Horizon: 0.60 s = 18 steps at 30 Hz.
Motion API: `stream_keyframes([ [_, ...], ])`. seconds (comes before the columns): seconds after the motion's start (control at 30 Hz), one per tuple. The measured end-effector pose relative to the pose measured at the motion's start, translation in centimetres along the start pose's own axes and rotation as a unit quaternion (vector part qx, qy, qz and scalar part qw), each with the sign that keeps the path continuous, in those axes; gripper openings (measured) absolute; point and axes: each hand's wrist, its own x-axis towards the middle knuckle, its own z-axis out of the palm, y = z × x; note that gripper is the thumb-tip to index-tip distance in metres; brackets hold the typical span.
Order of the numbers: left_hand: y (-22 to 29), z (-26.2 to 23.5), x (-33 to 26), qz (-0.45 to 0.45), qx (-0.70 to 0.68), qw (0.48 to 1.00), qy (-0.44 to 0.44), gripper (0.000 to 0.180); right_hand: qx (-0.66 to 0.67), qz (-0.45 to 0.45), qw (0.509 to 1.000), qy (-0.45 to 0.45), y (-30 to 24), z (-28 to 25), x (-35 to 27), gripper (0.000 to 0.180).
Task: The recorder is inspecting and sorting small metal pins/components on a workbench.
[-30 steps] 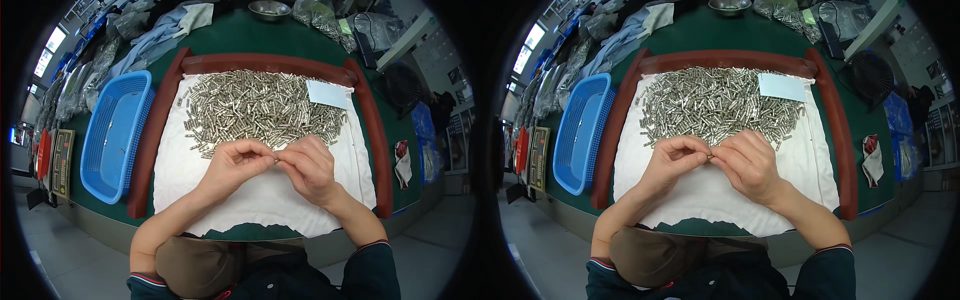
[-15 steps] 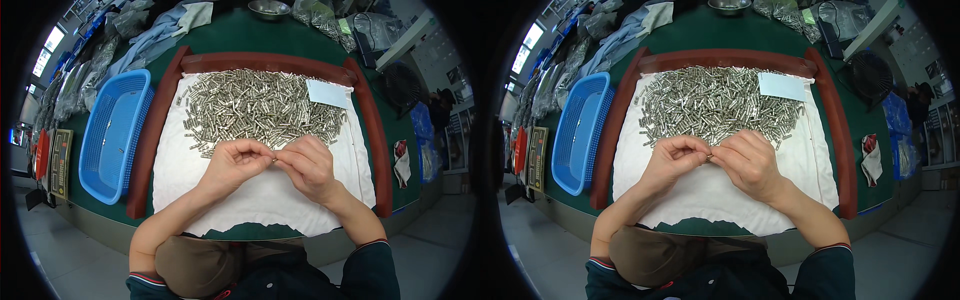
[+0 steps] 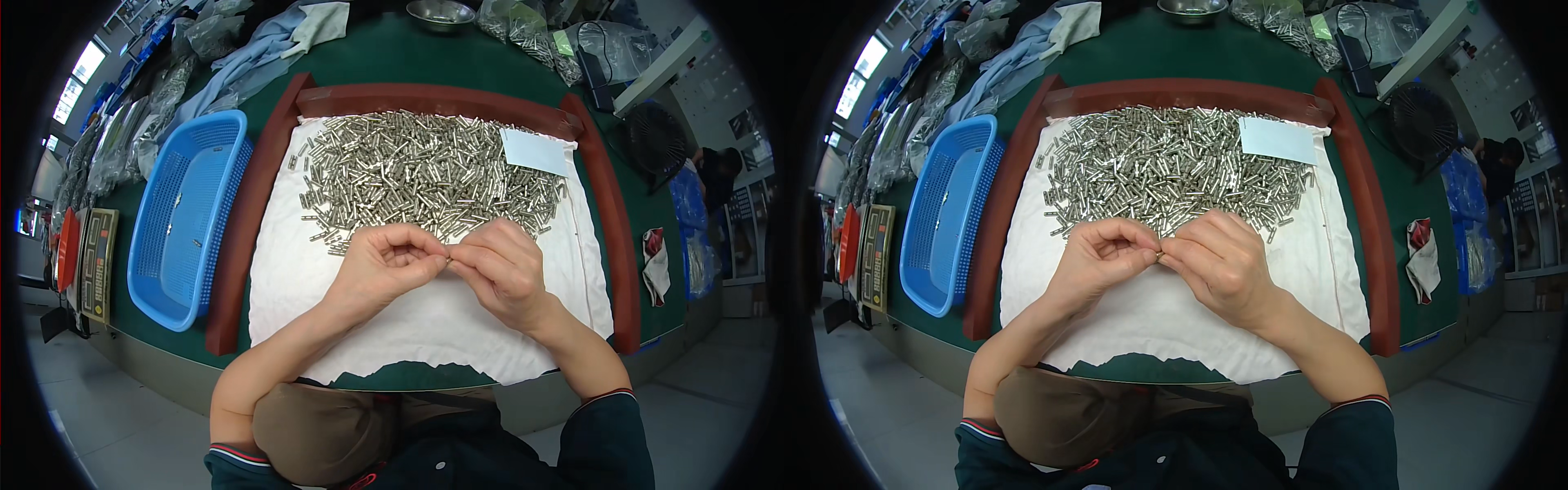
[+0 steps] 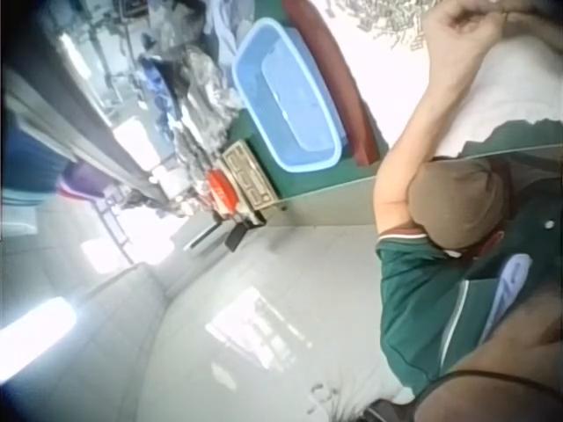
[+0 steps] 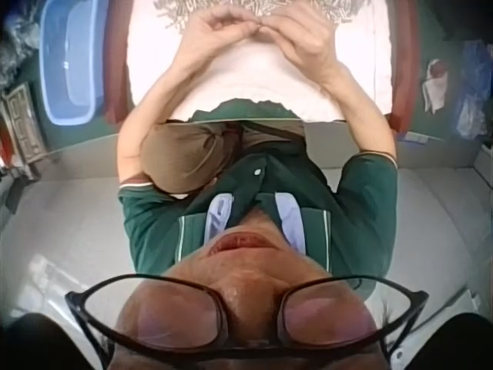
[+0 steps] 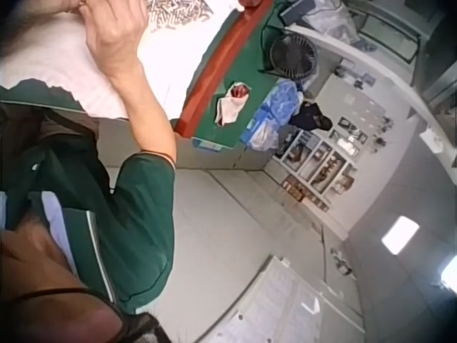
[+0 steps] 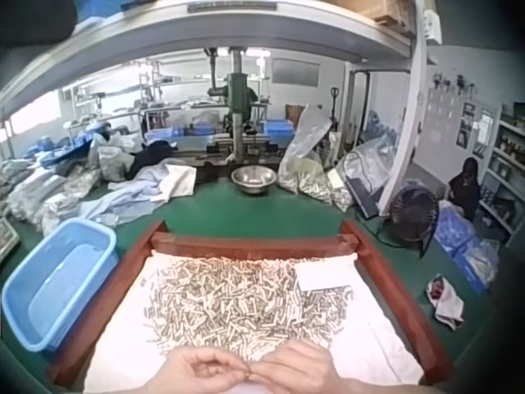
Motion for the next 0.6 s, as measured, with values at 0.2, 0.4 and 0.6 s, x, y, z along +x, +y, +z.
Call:
stream_keyframes([
  [0.2, 0.0, 0.1, 0.0, -0.001, 0.006, 1.0, -0.002, 0.011, -0.006, -0.002, 1.0, 0.0, -0.1, -0.2, 0.0, 0.02],
  [0.4, -0.1, 0.2, 0.0, -0.012, 0.014, 1.0, 0.012, 0.01, -0.003, 0.009, 1.0, -0.004, 0.0, -0.1, -0.2, 0.019],
  [0.6, 2.7, -1.0, -0.2, 0.222, 0.347, 0.902, 0.125, 0.008, -0.025, 0.019, 0.997, -0.067, -0.5, -0.1, -0.1, 0.016],
])
